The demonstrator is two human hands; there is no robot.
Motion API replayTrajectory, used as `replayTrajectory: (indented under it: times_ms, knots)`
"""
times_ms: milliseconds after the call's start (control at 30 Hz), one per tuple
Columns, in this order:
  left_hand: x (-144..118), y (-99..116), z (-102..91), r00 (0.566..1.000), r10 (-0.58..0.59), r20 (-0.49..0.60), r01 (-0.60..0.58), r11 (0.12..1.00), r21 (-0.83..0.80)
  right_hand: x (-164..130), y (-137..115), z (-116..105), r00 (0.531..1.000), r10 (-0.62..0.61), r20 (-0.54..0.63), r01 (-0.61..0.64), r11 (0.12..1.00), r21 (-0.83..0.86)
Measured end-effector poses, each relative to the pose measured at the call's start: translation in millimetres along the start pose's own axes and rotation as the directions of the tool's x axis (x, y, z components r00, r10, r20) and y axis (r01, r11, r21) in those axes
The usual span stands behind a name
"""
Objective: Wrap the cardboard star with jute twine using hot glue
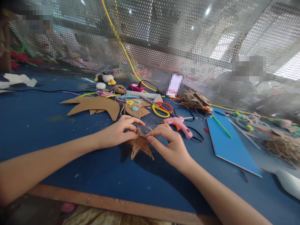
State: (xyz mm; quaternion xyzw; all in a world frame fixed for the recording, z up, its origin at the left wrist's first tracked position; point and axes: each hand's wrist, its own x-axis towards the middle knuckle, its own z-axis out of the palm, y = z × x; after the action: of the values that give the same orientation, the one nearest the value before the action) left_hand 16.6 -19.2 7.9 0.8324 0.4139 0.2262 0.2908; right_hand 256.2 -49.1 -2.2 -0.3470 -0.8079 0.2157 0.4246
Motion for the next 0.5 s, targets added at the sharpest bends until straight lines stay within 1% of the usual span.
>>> replayTrajectory:
  times_ms: [100,200,267,333,400,500]
  knots:
    - [-1,0,1.2,0.998,0.033,0.048,-0.034,0.999,0.032,0,0,0,1.0,0.0,-0.011,0.001,1.0,0.01]
    - [-3,0,5.2,0.996,0.042,0.074,-0.051,0.992,0.113,0,0,2,1.0,0.009,0.0,-0.009,1.0,0.009]
    - [-4,0,7.2,0.998,0.058,0.038,-0.064,0.984,0.168,-1,-1,2,1.0,0.021,0.009,-0.021,1.0,0.009]
    - [-5,1,7.7,0.996,0.082,-0.017,-0.077,0.979,0.186,-1,0,3,0.999,0.044,0.012,-0.044,0.999,0.002]
    - [-6,2,7.6,0.992,0.112,-0.055,-0.102,0.981,0.168,-1,1,4,0.997,0.074,0.001,-0.074,0.997,0.005]
    - [-7,4,10.0,0.982,0.176,-0.062,-0.167,0.977,0.132,-1,1,5,0.994,0.106,-0.012,-0.106,0.994,0.032]
